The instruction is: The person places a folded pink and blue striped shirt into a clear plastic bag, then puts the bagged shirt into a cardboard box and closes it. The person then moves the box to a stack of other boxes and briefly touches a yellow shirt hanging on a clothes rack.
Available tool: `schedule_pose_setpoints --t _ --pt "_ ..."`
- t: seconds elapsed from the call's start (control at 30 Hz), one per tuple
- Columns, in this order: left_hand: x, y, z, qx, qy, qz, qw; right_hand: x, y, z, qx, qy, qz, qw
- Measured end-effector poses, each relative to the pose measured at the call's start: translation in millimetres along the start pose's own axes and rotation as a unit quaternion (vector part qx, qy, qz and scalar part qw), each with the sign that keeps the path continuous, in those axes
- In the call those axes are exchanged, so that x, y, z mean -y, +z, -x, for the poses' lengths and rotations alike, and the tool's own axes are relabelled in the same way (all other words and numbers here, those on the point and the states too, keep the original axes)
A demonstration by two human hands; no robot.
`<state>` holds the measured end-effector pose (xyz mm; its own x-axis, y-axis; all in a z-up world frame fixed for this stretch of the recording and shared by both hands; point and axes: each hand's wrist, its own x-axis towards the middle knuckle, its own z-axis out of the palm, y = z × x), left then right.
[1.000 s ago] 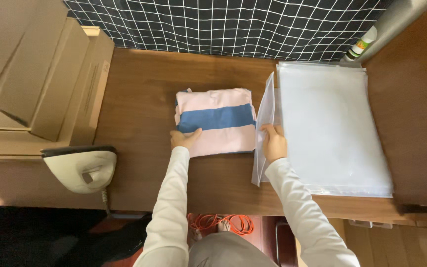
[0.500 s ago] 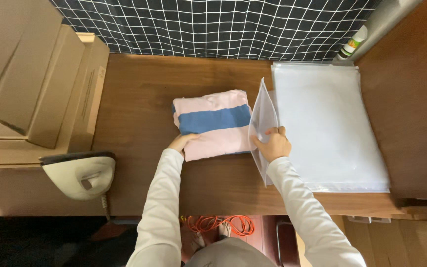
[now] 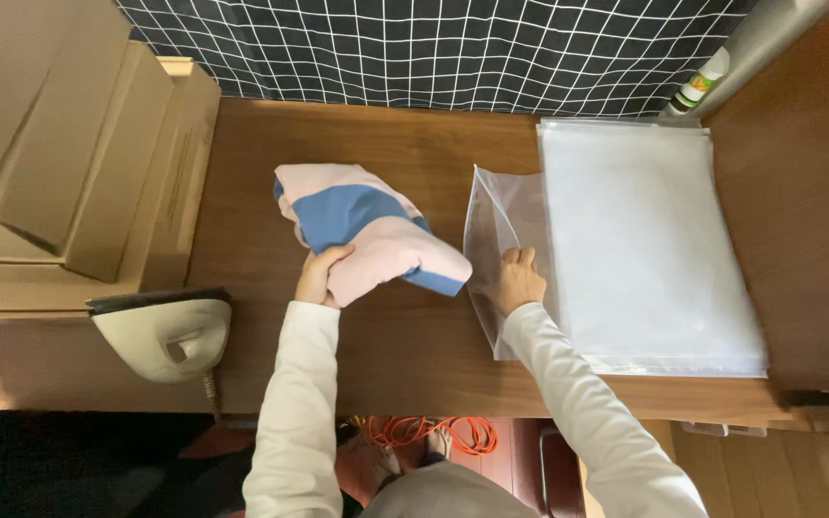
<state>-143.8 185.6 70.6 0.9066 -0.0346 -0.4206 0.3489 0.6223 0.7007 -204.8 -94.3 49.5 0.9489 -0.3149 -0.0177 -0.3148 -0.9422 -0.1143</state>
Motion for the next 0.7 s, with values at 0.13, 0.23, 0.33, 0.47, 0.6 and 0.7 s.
schedule_pose_setpoints --t 0.13,0.23,0.33,0.47,0.6,0.7 --pt "22.6 22.5 -9.3 -0.001 0.004 0.085 0.996 -1.6 8.7 0.2 0.008 0.002 -0.026 1.0" --pt "25.2 52.4 14.4 -0.001 -0.04 0.163 0.986 -6.7 8.9 -0.9 0.027 0.017 -0.06 0.998" --pt "65.2 41.5 4.4 -0.011 -0.097 0.197 0.976 -0.7 -20.7 10.0 0.045 0.037 -0.096 0.994" --pt "126.7 7.1 -5.9 0.014 -0.09 0.108 0.99 -31.8 10.9 -8.6 0.059 0.023 -0.181 0.981" --pt "152.7 -29.1 1.5 -0.007 -0.09 0.013 0.996 -62.9 44.5 -32.9 0.061 0.008 -0.243 0.968" --pt "125.2 -18.5 34.6 0.001 -0.071 -0.127 0.989 -75.2 42.2 -26.3 0.019 -0.015 -0.233 0.972"
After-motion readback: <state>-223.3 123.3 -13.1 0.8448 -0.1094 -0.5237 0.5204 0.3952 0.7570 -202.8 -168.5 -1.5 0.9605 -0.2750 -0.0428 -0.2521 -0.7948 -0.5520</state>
